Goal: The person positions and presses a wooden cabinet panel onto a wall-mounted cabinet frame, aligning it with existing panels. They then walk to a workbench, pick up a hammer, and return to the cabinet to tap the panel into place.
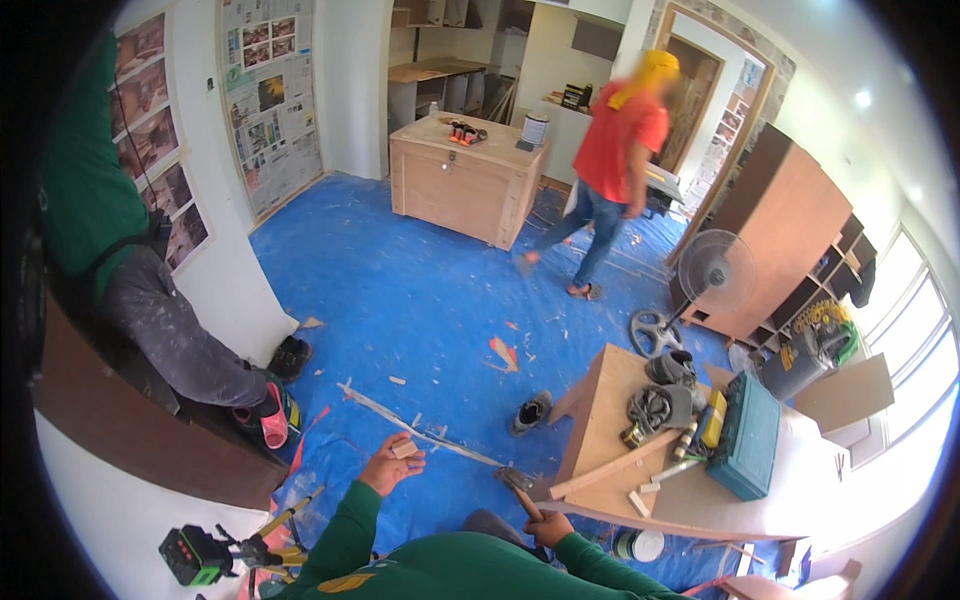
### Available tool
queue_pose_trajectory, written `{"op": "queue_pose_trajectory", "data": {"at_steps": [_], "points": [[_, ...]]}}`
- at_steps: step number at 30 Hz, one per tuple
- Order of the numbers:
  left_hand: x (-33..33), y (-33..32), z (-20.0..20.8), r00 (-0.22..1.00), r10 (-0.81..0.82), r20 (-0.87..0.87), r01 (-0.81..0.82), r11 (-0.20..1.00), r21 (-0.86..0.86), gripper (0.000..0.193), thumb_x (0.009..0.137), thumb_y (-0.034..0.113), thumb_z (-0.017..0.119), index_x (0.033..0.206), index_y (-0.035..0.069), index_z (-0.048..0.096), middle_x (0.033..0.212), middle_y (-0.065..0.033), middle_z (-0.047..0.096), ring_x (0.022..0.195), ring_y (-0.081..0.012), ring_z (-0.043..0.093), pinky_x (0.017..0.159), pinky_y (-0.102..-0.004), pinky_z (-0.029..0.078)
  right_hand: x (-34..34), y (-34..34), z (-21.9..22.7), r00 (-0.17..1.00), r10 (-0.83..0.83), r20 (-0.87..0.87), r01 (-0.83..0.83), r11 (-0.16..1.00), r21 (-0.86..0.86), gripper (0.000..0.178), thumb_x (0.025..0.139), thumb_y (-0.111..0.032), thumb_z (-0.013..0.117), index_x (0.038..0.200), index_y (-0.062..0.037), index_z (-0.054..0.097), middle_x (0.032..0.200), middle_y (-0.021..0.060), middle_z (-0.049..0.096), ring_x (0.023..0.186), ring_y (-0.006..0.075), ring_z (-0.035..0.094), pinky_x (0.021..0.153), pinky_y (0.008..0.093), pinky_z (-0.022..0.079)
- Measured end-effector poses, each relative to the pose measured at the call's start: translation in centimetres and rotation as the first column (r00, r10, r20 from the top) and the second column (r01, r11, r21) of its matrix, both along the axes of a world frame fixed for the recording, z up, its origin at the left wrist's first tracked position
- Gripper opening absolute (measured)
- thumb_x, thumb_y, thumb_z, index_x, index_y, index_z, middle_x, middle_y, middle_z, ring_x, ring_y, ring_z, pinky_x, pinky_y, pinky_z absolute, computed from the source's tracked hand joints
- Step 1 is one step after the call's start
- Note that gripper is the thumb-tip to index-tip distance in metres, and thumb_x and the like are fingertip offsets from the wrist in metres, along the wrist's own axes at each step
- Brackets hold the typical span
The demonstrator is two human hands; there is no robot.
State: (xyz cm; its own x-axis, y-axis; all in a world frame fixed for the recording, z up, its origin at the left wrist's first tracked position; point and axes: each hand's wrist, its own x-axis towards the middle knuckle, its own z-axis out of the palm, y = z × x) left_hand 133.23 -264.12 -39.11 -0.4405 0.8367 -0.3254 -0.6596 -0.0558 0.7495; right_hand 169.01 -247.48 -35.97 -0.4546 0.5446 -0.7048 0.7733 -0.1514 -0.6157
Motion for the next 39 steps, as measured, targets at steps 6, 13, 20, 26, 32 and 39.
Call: {"op": "queue_pose_trajectory", "data": {"at_steps": [6,13,20,26,32,39], "points": [[-10.9,3.8,-0.6,0.953,-0.019,-0.301,-0.133,0.869,-0.476,0.045,0.094,0.024,0.062,0.133,0.007,0.049,0.088,-0.0145,0.068,0.074,-0.0228,0.070,0.065,-0.0383,0.059,-10.1,8.4,-3.6,1.000,-0.011,0.023,0.010,0.999,0.036,0.027,0.078,-0.020,0.078,0.094,-0.0005,0.069,0.078,0.0071,0.067,0.064,0.0154,0.065,0.061,0.0336,0.054],[-26.4,3.7,-3.1,0.454,-0.415,-0.788,-0.597,0.515,-0.615,0.040,0.088,0.036,0.067,0.105,0.000,0.068,0.088,-0.0224,0.066,0.089,-0.0437,0.064,0.079,-0.0494,0.050,-27.6,22.4,-6.3,0.979,0.172,0.113,-0.185,0.976,0.117,0.037,0.078,-0.030,0.079,0.095,0.0010,0.068,0.075,0.0121,0.069,0.062,0.0205,0.067,0.063,0.0374,0.054],[-37.3,3.6,-6.1,0.341,-0.131,-0.931,-0.783,0.509,-0.358,0.037,0.090,0.029,0.066,0.102,-0.006,0.064,0.113,-0.0282,0.054,0.105,-0.0458,0.052,0.091,-0.0508,0.043,-44.6,34.1,-3.1,0.973,0.231,-0.008,-0.226,0.955,0.190,0.027,0.078,-0.025,0.072,0.091,-0.0017,0.068,0.071,0.0095,0.068,0.062,0.0200,0.067,0.062,0.0367,0.054],[-50.1,7.7,-10.1,0.288,-0.048,-0.956,-0.834,0.478,-0.276,0.039,0.087,0.024,0.068,0.107,-0.009,0.058,0.107,-0.0260,0.054,0.099,-0.0443,0.055,0.087,-0.0505,0.043,-61.5,42.9,-5.6,0.989,0.143,-0.029,-0.133,0.963,0.236,0.027,0.077,-0.026,0.070,0.093,-0.0037,0.070,0.072,0.0094,0.068,0.063,0.0193,0.067,0.063,0.0364,0.053],[-71.1,16.5,-9.5,0.372,-0.038,-0.927,-0.712,0.630,-0.311,0.044,0.088,0.026,0.068,0.112,-0.009,0.055,0.107,-0.0229,0.056,0.101,-0.0410,0.056,0.089,-0.0477,0.043,-71.1,47.9,-9.7,0.917,0.144,0.372,-0.255,0.929,0.267,0.049,0.080,-0.049,0.073,0.095,-0.0020,0.070,0.070,0.0104,0.069,0.063,0.0249,0.069,0.063,0.0389,0.054],[-93.6,31.5,-1.4,0.207,0.134,-0.969,-0.659,0.751,-0.037,0.036,0.095,0.022,0.063,0.118,-0.005,0.056,0.114,-0.0187,0.057,0.108,-0.0336,0.057,0.095,-0.0414,0.044,-79.7,49.9,-10.1,0.865,-0.017,0.501,-0.049,0.992,0.118,0.062,0.083,-0.060,0.067,0.092,0.0018,0.068,0.070,0.0089,0.069,0.060,0.0200,0.070,0.060,0.0357,0.055]]}}
